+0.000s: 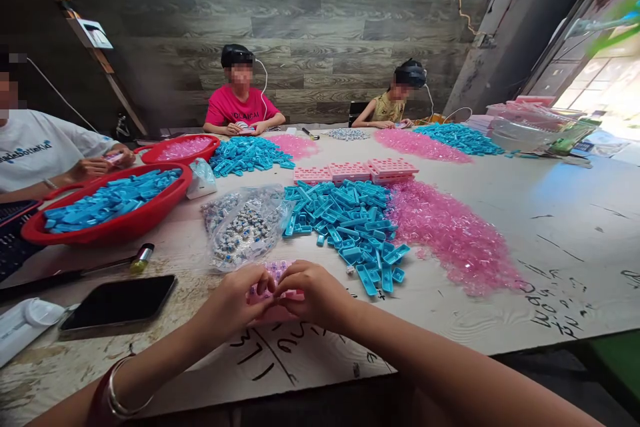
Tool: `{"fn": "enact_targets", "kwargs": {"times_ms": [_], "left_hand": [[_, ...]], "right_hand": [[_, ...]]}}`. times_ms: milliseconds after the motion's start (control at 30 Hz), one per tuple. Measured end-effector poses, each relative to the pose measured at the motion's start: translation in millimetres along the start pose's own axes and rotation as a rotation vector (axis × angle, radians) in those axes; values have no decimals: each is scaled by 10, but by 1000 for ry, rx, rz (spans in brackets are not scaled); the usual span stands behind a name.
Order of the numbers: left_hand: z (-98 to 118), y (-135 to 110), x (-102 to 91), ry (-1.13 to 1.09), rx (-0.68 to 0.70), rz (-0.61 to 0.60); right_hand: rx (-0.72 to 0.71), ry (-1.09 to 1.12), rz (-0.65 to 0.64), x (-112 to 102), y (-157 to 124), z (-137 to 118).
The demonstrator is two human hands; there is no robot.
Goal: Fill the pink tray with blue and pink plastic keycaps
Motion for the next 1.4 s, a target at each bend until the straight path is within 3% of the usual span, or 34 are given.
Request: {"fn": "enact_targets", "kwargs": {"times_ms": [400,667,1100,1400], "left_hand": [[-20,-2,18,-43,24,-19],[-61,20,7,-70,-42,-17],[-100,57,26,-138,-56,-57],[-76,39,18,-188,-141,-39]], "right_hand": [[-25,-53,-32,1,-16,2],[-30,-57,-54,8,-1,-39],[43,-224,-191,84,59,-99],[53,-183,-151,69,65,-107]]}}
Point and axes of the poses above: each hand's wrist, its own y-axis towards the middle knuckle, its own x-axis out of the palm, z = x × y, the point moved 6 cm from there along y, towards the middle knuckle, and after that the axes turned 11 degrees about x, right-handed, at the moved point
